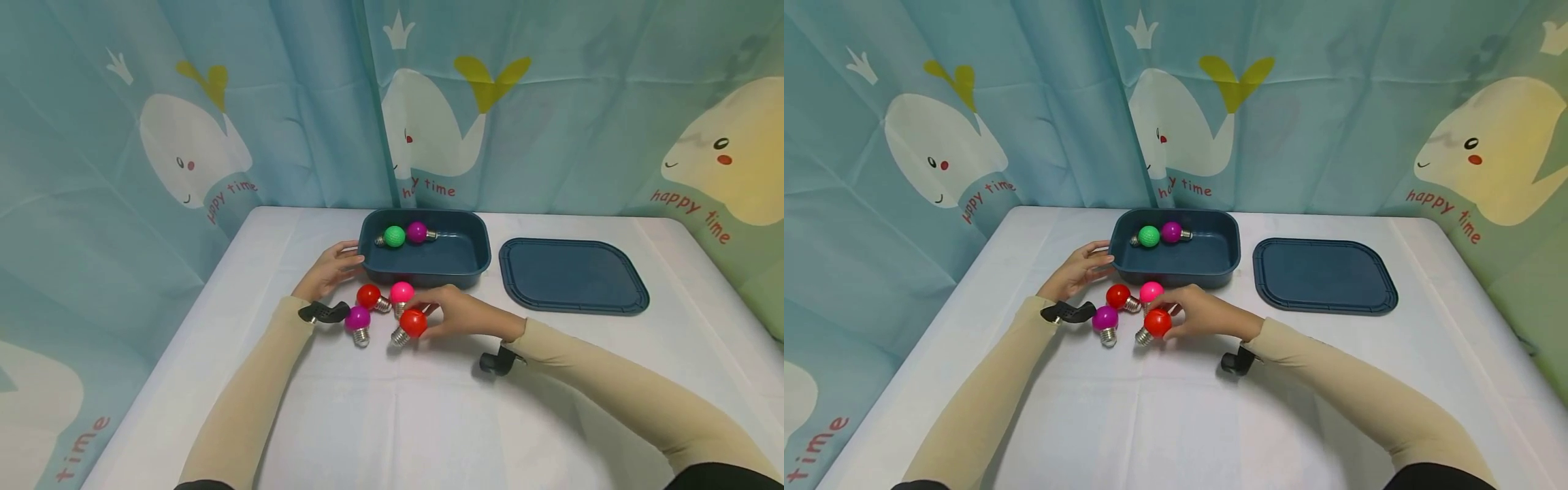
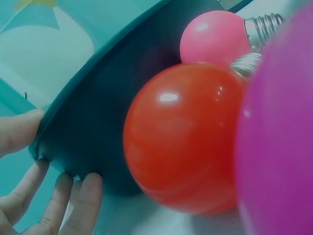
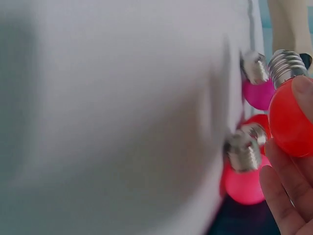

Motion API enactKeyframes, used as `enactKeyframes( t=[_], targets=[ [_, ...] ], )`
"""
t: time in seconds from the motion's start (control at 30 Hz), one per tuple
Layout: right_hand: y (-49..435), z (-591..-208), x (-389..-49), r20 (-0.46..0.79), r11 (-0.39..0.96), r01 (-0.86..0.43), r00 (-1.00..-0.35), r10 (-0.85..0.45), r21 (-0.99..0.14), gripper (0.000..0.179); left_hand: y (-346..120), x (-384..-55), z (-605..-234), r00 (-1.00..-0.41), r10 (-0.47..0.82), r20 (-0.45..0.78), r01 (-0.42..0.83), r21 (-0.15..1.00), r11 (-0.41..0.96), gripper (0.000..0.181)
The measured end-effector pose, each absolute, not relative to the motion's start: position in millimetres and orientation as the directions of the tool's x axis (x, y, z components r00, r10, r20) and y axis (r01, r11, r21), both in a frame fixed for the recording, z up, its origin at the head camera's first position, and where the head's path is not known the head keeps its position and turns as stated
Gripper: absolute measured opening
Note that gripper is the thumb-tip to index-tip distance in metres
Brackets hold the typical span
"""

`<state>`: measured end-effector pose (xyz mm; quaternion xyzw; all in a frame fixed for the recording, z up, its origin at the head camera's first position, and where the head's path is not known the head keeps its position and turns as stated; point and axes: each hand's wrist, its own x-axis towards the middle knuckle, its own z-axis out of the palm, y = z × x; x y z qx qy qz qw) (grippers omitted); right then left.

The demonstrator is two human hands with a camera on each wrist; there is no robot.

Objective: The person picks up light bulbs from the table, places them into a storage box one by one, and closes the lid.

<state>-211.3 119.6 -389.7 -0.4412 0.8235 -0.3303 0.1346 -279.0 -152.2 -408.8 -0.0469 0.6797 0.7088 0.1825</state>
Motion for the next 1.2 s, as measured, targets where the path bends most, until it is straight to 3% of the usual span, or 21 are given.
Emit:
enactKeyframes(
  t=[0.27,0.7,1.2],
  targets=[
    [131,-369,-216,0.119,0.418,-0.659,-0.61,-0.784,-0.625,0.047,-151,-278,-408,-0.927,0.184,-0.328,-0.333,0.943,0.006,0.056],
    [142,-337,-223,0.169,0.417,-0.691,-0.611,-0.773,-0.591,0.047,-151,-277,-407,-0.926,0.185,-0.33,-0.336,0.942,-0.002,0.057],
    [159,-308,-238,0.19,0.53,-0.661,-0.703,-0.686,-0.531,0.05,-150,-278,-407,-0.925,0.168,-0.341,-0.344,0.939,0.012,0.057]
  ],
)
